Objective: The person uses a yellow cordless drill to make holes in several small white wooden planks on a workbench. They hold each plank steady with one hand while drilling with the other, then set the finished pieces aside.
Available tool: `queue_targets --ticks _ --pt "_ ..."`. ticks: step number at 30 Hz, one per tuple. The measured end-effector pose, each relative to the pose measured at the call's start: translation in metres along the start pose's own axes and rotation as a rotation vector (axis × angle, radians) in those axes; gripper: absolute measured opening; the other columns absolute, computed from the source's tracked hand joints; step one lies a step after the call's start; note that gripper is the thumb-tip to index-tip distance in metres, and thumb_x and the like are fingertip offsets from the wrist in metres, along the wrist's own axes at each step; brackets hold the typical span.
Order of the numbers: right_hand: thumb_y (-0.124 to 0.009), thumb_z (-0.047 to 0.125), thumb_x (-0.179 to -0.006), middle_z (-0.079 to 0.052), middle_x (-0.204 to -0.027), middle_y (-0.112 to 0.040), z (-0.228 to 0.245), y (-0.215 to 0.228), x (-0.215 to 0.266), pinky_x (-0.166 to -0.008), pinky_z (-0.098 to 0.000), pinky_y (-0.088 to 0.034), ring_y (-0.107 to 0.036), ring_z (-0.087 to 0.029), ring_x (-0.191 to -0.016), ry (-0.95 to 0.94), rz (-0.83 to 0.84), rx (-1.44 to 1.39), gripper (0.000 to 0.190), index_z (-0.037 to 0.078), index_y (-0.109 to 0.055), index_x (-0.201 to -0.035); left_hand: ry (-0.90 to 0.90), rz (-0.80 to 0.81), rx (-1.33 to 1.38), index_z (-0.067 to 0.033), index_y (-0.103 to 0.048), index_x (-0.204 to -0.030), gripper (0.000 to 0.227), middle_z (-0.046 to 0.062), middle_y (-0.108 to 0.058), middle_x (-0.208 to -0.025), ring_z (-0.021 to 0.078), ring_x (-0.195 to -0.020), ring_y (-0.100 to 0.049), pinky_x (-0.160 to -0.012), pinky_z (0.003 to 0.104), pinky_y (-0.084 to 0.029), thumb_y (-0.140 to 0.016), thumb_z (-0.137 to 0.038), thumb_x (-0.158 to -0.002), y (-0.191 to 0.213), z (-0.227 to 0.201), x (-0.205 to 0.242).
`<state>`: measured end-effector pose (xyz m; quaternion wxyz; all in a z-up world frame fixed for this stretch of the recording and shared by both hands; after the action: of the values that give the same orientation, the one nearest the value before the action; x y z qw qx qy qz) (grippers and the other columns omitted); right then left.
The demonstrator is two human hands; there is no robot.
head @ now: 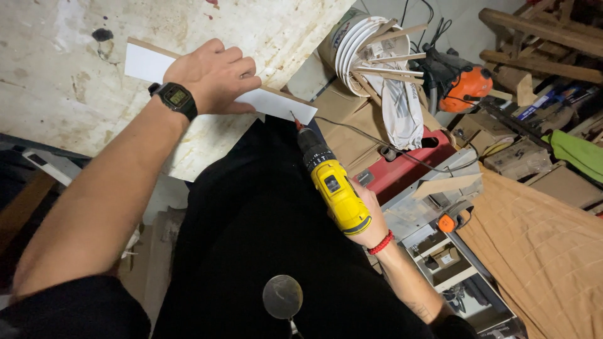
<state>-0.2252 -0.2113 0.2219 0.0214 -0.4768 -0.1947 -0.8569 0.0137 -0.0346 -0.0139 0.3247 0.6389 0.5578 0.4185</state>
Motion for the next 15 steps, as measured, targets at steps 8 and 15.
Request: queue_targets --ticks 8,15 --pt "-0.075 0.026 -0.076 -0.006 -0.093 -0.076 0.001 0.004 -0.011 -0.069 -0.0333 -0.059 -0.077 -0.023 -0.086 -0.107 0.055 0.139 0.030 0.009 -0.063 -0.098 -0.011 -0.249 -0.230 -0.0406 -0.061 -0.095 0.050 -0.016 -0.052 -0.089 0.0075 -0.077 -0.049 -0.068 0.022 -0.039 -0.046 -0.086 -0.083 -0.006 0.002 0.003" --pt "-0.068 0.011 -0.084 -0.009 -0.096 -0.076 -0.001 0.012 -0.019 -0.073 -0.0315 -0.063 -0.077 -0.020 -0.086 -0.175 0.086 0.163 0.036 0.005 -0.061 -0.119 -0.019 -0.308 -0.087 -0.0351 -0.063 -0.103 0.042 -0.011 -0.061 -0.100 0.0122 -0.087 -0.056 -0.075 0.026 -0.038 -0.054 -0.073 -0.087 -0.007 0.005 0.007"
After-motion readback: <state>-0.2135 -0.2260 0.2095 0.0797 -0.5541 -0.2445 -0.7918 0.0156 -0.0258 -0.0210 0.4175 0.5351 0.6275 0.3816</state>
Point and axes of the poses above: each hand's wrist, its own x-axis away from the middle knuckle, its own y-axis out of the back of the hand, z = x × y, the point moved 1 cm from there along -x, towards the middle knuckle
